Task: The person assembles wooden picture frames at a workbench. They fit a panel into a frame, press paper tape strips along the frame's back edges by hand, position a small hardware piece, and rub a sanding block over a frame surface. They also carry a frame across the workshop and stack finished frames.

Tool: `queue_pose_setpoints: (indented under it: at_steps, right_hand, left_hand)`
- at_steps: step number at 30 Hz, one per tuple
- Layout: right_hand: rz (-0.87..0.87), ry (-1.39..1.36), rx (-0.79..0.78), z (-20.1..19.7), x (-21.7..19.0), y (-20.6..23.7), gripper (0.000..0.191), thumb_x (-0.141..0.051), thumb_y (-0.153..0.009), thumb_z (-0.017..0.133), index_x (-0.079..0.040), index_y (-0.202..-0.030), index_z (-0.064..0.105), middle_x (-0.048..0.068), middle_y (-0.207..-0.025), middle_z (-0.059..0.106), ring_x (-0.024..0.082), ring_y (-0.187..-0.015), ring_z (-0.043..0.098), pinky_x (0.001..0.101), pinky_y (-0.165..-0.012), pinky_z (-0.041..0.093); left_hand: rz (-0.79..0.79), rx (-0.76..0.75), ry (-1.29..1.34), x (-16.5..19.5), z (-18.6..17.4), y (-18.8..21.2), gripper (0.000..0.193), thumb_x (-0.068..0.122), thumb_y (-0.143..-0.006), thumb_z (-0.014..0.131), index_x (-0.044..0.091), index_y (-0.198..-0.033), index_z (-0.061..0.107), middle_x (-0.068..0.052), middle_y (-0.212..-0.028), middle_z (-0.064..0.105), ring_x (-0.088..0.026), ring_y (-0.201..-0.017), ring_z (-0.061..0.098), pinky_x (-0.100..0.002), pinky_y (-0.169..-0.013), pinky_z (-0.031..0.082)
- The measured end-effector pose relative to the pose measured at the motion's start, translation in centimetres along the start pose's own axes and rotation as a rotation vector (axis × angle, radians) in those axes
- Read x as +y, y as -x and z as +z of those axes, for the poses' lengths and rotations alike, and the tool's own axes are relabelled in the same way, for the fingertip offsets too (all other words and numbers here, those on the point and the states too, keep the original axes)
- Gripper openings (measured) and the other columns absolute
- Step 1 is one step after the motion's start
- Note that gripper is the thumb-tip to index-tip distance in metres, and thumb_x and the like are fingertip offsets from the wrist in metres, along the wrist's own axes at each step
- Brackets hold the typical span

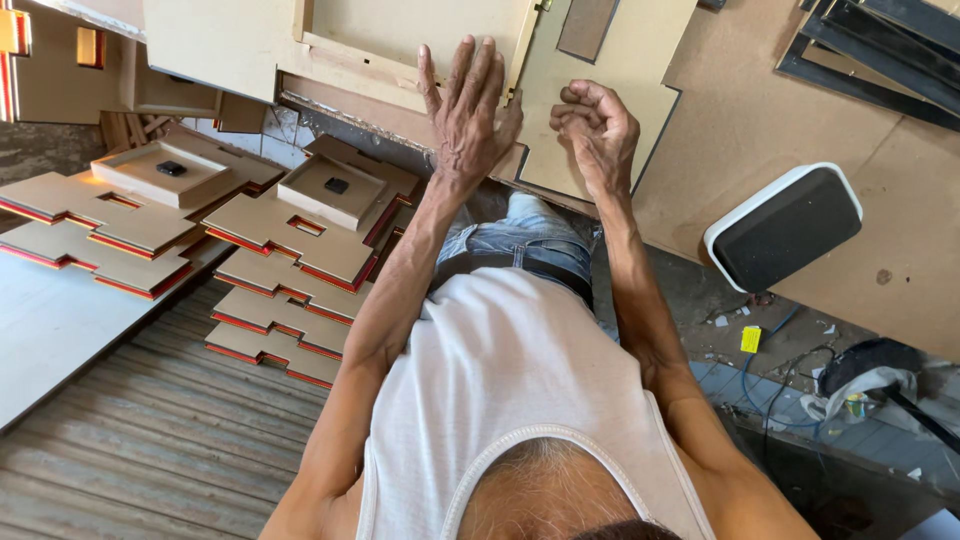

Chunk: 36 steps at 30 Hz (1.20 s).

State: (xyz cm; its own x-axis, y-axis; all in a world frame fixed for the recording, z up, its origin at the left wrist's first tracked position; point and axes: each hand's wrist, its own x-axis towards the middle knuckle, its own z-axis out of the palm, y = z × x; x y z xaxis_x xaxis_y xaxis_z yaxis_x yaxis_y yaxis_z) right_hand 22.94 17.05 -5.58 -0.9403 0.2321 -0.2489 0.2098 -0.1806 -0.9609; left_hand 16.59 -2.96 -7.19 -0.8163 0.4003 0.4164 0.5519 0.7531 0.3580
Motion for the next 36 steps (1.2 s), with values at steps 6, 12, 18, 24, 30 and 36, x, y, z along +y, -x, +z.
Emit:
queue_pose_setpoints:
  at_steps: [6, 12, 18, 24, 30, 36]
  right_hand:
    - [-0.01, -0.057, -0.008, 0.1, -0.1, -0.2, 0.033, 0.008, -0.094, 0.056, 0.008, -0.127, 0.06, 0.017, -0.113, 0.071, 0.022, -0.095, 0.075, 0.031, -0.08, 0.065]
    - [-0.028, -0.086, -0.047, -0.4, -0.5, -0.4, 0.037, 0.008, -0.091, 0.059, 0.007, -0.128, 0.06, 0.017, -0.115, 0.069, 0.023, -0.1, 0.075, 0.0341, -0.085, 0.068]
    - [-0.006, -0.014, 0.026, -1.6, -1.8, -1.6, 0.04, 0.003, -0.089, 0.063, 0.006, -0.129, 0.061, 0.018, -0.116, 0.07, 0.021, -0.092, 0.073, 0.0331, -0.081, 0.068]
    - [-0.158, 0.086, 0.047, -3.9, -1.9, -2.7, 0.047, 0.0, -0.094, 0.061, 0.001, -0.14, 0.053, 0.018, -0.115, 0.069, 0.02, -0.091, 0.073, 0.0294, -0.078, 0.066]
    - [-0.369, 0.682, 0.206, -7.0, -1.2, -4.0, 0.056, -0.002, -0.093, 0.065, -0.002, -0.148, 0.056, 0.018, -0.134, 0.071, 0.027, -0.119, 0.073, 0.0404, -0.103, 0.062]
    - [-0.426, 1.313, 0.022, -6.1, -2.5, -2.7, 0.072, -0.024, -0.089, 0.088, 0.001, -0.145, 0.051, 0.023, -0.127, 0.064, 0.038, -0.113, 0.063, 0.0485, -0.093, 0.054]
  left_hand:
    - [0.003, 0.042, -0.008, 0.6, 0.2, -0.4, 0.045, 0.016, -0.095, 0.074, 0.005, -0.137, 0.063, -0.002, -0.151, 0.055, -0.014, -0.146, 0.045, -0.066, -0.128, 0.004]
    - [-0.007, 0.08, -0.041, 0.6, 0.6, -0.6, 0.04, 0.018, -0.095, 0.074, 0.007, -0.132, 0.066, 0.0, -0.148, 0.057, -0.014, -0.144, 0.047, -0.064, -0.128, 0.004]
    - [-0.084, 0.095, -0.122, 1.3, 1.8, -1.5, 0.033, 0.022, -0.093, 0.077, 0.007, -0.122, 0.067, -0.003, -0.146, 0.059, -0.019, -0.143, 0.045, -0.065, -0.126, 0.003]
    - [-0.118, 0.12, -0.072, 1.8, 1.0, -1.9, 0.03, 0.02, -0.094, 0.077, 0.008, -0.12, 0.067, -0.003, -0.146, 0.06, -0.019, -0.143, 0.048, -0.063, -0.128, 0.004]
    - [-0.155, 0.095, 0.013, 1.6, 0.4, -2.0, 0.03, 0.024, -0.093, 0.079, 0.008, -0.115, 0.067, -0.003, -0.141, 0.063, -0.022, -0.138, 0.05, -0.063, -0.126, 0.007]
    - [-0.09, 0.108, 0.129, 0.5, 1.4, -2.2, 0.039, 0.024, -0.093, 0.077, 0.008, -0.127, 0.067, -0.003, -0.139, 0.064, -0.02, -0.137, 0.051, -0.059, -0.125, 0.005]
